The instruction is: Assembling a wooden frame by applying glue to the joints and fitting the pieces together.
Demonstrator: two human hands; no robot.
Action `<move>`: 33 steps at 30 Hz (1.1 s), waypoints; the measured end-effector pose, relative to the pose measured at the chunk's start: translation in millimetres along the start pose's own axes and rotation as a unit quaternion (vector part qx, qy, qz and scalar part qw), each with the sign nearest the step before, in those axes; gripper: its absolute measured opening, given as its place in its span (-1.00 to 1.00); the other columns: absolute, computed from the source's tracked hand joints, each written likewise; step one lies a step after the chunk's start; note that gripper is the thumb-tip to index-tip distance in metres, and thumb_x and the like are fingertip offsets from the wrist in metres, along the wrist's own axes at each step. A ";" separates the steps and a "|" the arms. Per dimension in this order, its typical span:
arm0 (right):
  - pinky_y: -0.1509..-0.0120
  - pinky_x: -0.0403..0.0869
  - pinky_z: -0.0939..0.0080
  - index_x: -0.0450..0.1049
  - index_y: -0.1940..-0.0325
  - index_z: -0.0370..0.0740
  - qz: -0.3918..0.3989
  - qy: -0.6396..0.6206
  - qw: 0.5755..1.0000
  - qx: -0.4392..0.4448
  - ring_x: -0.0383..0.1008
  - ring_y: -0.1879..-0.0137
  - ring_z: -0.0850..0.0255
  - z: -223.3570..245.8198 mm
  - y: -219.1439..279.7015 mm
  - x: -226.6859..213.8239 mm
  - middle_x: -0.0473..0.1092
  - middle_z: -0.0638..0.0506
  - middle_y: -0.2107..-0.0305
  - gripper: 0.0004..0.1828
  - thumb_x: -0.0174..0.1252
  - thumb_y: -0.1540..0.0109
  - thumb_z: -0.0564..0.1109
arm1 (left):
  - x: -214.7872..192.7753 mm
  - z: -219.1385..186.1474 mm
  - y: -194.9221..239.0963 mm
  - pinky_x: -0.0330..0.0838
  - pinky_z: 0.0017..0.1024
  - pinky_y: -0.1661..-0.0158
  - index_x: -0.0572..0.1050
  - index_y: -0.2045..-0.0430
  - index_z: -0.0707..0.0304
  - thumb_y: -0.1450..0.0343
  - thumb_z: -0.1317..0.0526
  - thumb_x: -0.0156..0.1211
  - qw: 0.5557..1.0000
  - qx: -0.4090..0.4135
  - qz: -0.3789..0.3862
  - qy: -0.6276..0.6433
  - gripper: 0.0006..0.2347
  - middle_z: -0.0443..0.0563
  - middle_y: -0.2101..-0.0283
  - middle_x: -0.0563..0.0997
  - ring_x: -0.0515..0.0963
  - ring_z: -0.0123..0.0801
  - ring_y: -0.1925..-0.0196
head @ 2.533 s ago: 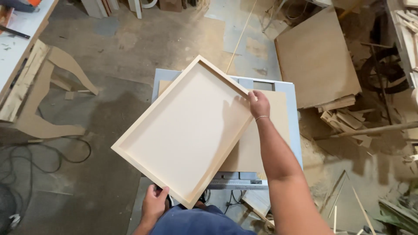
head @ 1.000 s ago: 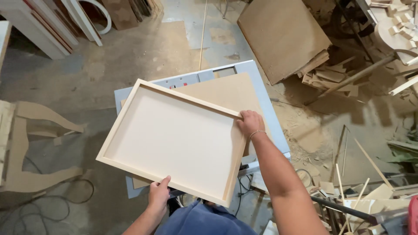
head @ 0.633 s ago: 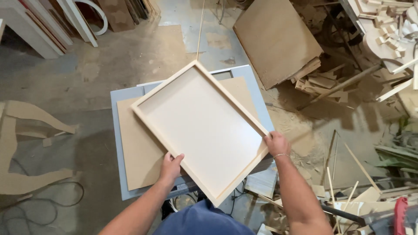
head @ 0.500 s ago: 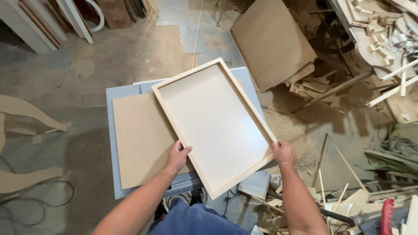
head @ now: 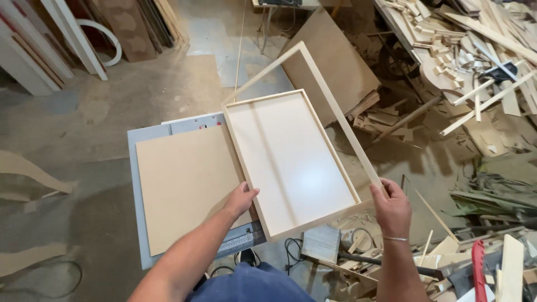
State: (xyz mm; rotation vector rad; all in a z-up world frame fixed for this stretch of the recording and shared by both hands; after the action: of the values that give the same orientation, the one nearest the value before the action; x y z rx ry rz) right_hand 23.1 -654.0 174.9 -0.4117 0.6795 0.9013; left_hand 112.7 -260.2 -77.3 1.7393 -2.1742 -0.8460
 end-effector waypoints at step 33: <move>0.22 0.64 0.11 0.40 -0.30 -0.15 0.195 -0.124 0.922 0.310 0.64 0.22 0.04 -193.6 158.6 238.9 0.57 -0.19 0.16 -0.42 0.19 -0.28 0.18 | -298.5 258.7 92.3 0.54 -0.01 0.01 0.56 0.10 -0.19 -0.37 -0.26 0.16 0.933 -0.123 -0.276 -0.195 -0.64 -0.03 0.06 0.69 0.65 0.05 -0.07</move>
State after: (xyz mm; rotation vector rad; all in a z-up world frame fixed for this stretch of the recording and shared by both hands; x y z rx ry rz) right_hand -73.6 -541.2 -137.5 0.4154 0.7812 1.0305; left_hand -15.5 110.0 -182.6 2.2251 -1.6648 -1.6435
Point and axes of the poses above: each hand's wrist, its own y-axis away from the middle knuckle, its own x-axis out of the palm, z = x × y, the point moved 9 cm from there along -y, towards the middle knuckle
